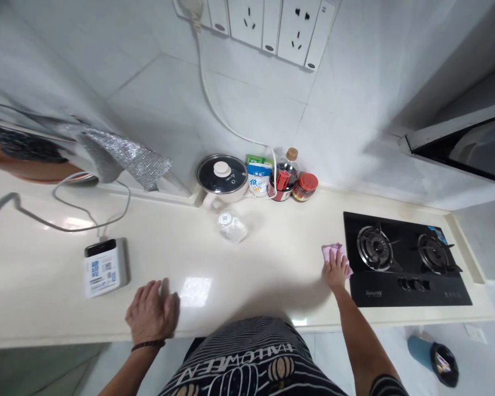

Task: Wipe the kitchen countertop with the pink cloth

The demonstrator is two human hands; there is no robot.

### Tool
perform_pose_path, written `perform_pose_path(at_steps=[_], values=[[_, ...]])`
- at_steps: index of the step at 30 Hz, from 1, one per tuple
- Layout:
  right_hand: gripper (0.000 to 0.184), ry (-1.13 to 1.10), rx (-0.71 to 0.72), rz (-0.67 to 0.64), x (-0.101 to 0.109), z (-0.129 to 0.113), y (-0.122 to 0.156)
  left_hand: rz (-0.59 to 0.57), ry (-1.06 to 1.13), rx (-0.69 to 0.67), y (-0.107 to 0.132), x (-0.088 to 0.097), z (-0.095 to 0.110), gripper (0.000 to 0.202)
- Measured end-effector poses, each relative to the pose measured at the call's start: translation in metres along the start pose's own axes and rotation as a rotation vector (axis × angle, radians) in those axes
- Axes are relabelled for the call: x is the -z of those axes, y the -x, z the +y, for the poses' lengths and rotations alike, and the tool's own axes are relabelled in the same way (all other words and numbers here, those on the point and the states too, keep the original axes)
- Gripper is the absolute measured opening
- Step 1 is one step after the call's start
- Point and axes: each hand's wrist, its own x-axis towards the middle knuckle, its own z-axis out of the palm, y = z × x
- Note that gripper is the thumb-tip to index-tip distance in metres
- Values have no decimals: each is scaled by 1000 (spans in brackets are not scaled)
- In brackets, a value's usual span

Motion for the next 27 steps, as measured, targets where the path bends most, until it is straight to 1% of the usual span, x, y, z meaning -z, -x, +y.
perform_pose_path(at_steps=[2, 3, 4, 5, 6, 8, 10, 11, 12, 13, 14, 15, 16, 18, 19, 22, 23, 24, 25, 26, 27], values=[[65, -31, -57, -39, 8, -17, -45, 2, -9, -9, 1, -1, -2, 61], [65, -42, -82, -59, 11, -29, -62, -5, -14, -12, 1, -1, -3, 60], [64, -44, -93, -74, 13, -43, -75, -16, -20, -14, 1, -1, -4, 60], [64, -35, -84, -90, 13, -60, -81, -26, -26, -15, 2, -1, -5, 60], [62, -12, -53, -110, 13, -79, -81, -33, -35, -14, 2, -1, -5, 60], [61, 59, 83, -166, 9, -121, -65, -32, -49, -10, 2, -2, -6, 60], [60, 118, 286, -224, 2, -162, -30, -23, -53, -10, 2, -4, -7, 61], [60, 121, 379, -247, -2, -179, -10, -18, -53, -11, 2, -5, -7, 61], [59, 97, 472, -262, -6, -190, 11, -15, -52, -13, 2, -6, -7, 61], [59, 68, 543, -266, -9, -197, 30, -13, -50, -15, 2, -6, -7, 62], [59, 38, 595, -266, -11, -197, 48, -11, -48, -16, 1, -6, -7, 62], [59, 13, 624, -263, -12, -191, 62, -10, -46, -19, 1, -6, -7, 62], [58, -1, 627, -259, -12, -180, 74, -12, -43, -22, 0, -5, -6, 63], [58, 9, 552, -241, -9, -140, 88, -19, -40, -23, 0, -4, -5, 64], [57, 28, 479, -222, -6, -114, 92, -21, -41, -19, -1, -3, -4, 64], [57, 96, 187, -123, 1, -32, 93, -19, -51, -5, -1, -3, -3, 66], [58, 106, 109, -93, 2, -9, 93, -19, -54, -2, 0, -3, -2, 67], [59, 108, 63, -73, 3, 11, 94, -23, -57, 1, 0, -3, -2, 67], [60, 105, 28, -55, 2, 25, 97, -28, -58, 3, 0, -4, -2, 68], [61, 101, -1, -38, 0, 33, 101, -32, -57, 7, 1, -4, -2, 68], [62, 100, -32, -22, -2, 35, 108, -34, -54, 10, 1, -3, -2, 68]])
